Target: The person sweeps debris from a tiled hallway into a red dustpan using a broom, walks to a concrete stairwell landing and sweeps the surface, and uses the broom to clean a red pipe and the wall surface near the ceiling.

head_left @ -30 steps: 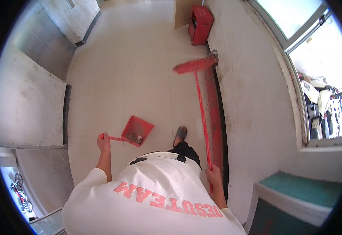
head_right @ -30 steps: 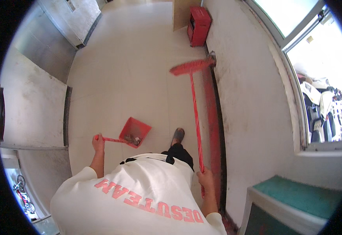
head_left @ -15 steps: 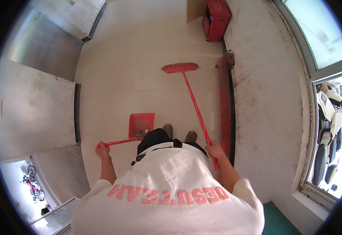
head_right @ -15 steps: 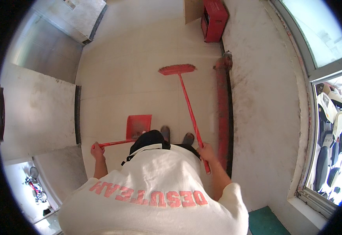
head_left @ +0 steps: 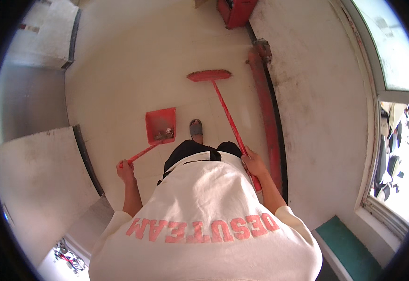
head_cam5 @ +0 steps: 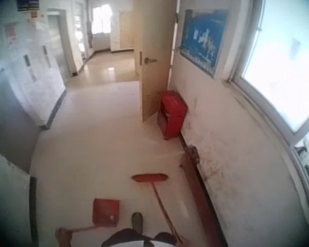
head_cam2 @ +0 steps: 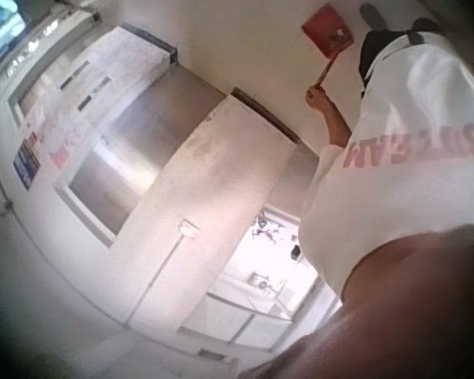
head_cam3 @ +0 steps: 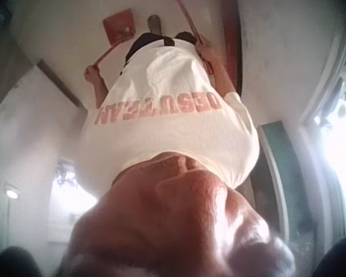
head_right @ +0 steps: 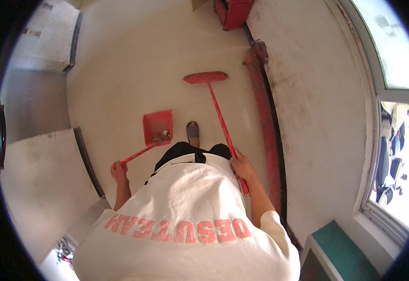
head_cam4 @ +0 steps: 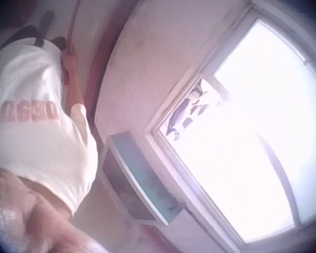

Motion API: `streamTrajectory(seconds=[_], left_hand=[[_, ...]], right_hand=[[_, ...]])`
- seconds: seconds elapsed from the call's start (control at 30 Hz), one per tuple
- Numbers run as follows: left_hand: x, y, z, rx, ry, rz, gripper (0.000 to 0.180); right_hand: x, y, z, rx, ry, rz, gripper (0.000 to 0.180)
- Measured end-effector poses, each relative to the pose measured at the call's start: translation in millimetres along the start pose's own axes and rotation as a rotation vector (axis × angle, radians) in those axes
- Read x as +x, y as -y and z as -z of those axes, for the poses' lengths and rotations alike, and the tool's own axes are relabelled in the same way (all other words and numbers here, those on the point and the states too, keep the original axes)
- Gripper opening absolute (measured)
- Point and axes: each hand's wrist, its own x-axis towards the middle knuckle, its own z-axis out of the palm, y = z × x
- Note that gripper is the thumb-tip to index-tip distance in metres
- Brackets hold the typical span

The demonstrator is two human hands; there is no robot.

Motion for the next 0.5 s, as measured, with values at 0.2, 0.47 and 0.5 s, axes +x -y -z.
streamTrajectory(seconds=[0.2,0.47,0.5], left_hand=[[66,-35,-64,0.107,0.247,-0.178,0.019],[101,-80,-136,0.160,0.250,-0.298,0.018],[100,-91,-146,0.182,0.237,-0.299,0.017]], right_hand=[[-33,-92,-36,-0.015,-0.292,0.039,0.053],[-28,-27,-44,0.303,-0.194,-0.070,0.056],[-21,-22,-43,0.377,-0.162,-0.089,0.058]])
